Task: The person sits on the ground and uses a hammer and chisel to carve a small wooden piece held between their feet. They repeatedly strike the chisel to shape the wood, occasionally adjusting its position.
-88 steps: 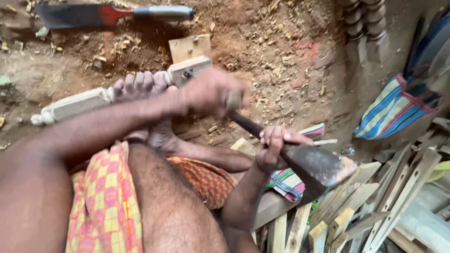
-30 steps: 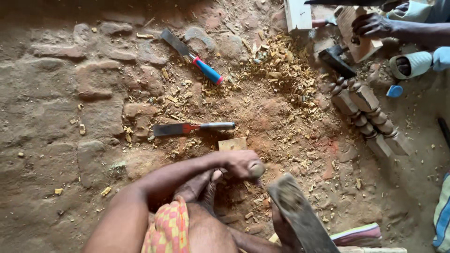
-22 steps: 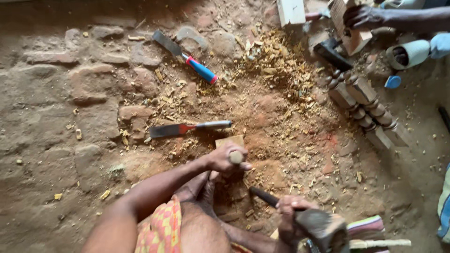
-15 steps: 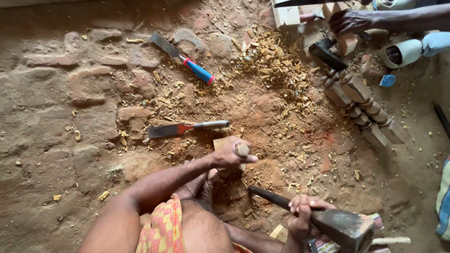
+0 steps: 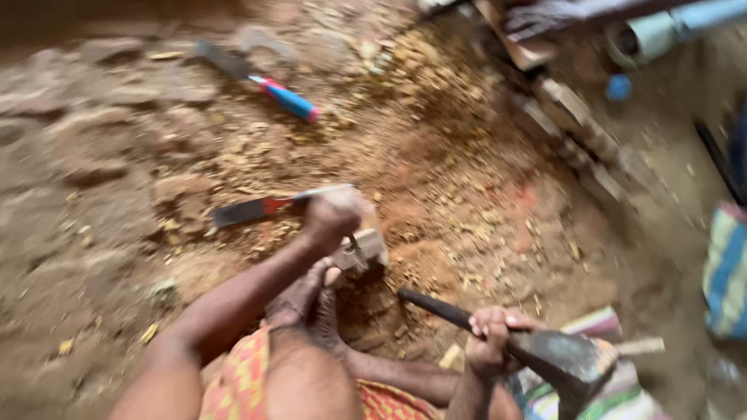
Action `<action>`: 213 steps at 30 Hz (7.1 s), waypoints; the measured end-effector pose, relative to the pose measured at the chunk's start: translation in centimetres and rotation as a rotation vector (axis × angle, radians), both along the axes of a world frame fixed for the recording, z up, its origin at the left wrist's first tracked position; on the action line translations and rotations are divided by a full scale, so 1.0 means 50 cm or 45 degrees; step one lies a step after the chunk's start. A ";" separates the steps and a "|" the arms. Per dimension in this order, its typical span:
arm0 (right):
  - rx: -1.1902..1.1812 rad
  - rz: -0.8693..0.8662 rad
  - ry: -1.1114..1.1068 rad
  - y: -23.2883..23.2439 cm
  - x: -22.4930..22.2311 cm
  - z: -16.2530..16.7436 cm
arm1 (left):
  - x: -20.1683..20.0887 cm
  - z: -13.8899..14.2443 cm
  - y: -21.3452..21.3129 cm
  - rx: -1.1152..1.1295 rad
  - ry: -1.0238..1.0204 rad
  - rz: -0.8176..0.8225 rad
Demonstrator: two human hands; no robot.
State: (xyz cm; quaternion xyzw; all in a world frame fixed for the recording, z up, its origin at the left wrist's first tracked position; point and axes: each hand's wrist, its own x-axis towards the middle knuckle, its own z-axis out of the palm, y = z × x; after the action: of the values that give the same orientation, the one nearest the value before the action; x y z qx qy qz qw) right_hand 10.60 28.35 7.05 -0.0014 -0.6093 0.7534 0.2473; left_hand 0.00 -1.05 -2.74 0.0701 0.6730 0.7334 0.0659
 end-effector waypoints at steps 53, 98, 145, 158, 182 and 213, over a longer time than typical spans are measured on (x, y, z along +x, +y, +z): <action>0.085 -0.086 0.118 0.000 0.039 -0.026 | -0.027 -0.017 -0.031 -1.217 -0.432 -0.725; 0.181 0.025 0.154 -0.020 0.018 0.037 | 0.032 0.034 -0.011 0.323 0.198 -0.174; 0.186 -0.037 0.177 -0.032 0.024 0.033 | 0.043 -0.003 0.002 0.089 0.493 -0.083; 0.012 0.357 -0.326 0.096 0.102 -0.081 | 0.074 0.030 0.022 -0.253 0.955 0.153; 0.970 0.796 -1.047 -0.147 -0.034 0.239 | 0.109 -0.073 -0.026 -0.156 0.541 -0.247; 0.293 -0.052 0.083 0.011 -0.012 0.062 | 0.031 0.043 -0.023 0.192 0.210 -0.166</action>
State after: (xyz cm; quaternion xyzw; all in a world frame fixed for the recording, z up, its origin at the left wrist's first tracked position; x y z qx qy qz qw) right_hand 10.00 28.89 10.17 0.0390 -0.6832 0.6729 0.2809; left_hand 1.55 -2.20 -0.57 0.1786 0.6132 0.7677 0.0525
